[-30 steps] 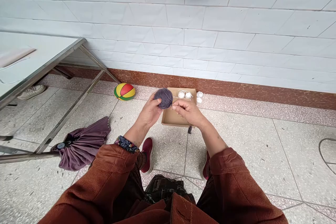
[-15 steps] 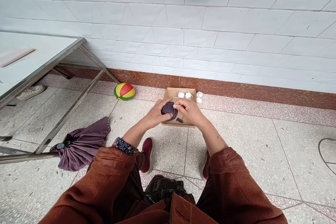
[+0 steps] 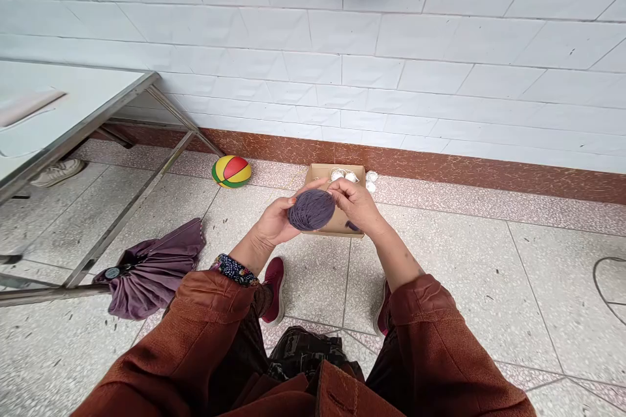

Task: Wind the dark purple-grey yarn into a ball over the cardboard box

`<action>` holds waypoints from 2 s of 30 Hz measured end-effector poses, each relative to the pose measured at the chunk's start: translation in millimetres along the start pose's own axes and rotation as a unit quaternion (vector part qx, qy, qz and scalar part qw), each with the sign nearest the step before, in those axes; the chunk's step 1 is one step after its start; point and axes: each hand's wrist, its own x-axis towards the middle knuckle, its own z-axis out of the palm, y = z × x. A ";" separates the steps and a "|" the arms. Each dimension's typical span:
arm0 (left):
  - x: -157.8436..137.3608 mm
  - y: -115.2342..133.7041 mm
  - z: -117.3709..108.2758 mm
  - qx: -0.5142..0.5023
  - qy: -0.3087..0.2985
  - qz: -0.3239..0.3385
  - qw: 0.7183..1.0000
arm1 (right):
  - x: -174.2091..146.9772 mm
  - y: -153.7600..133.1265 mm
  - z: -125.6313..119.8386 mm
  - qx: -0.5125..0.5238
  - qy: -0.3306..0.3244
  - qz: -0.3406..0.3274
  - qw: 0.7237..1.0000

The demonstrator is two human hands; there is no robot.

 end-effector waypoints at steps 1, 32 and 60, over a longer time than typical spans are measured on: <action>0.2 0.6 0.5 -0.013 0.005 0.004 1.000 | 0.0 -0.1 -0.3 0.001 -0.005 0.003 1.000; 1.6 -1.1 1.0 0.084 0.088 0.049 0.991 | -1.1 5.6 -1.2 -0.090 -0.038 0.020 0.995; 14.9 1.0 -6.3 0.231 0.288 0.141 0.918 | -5.1 7.0 4.3 -0.058 -0.131 0.008 0.990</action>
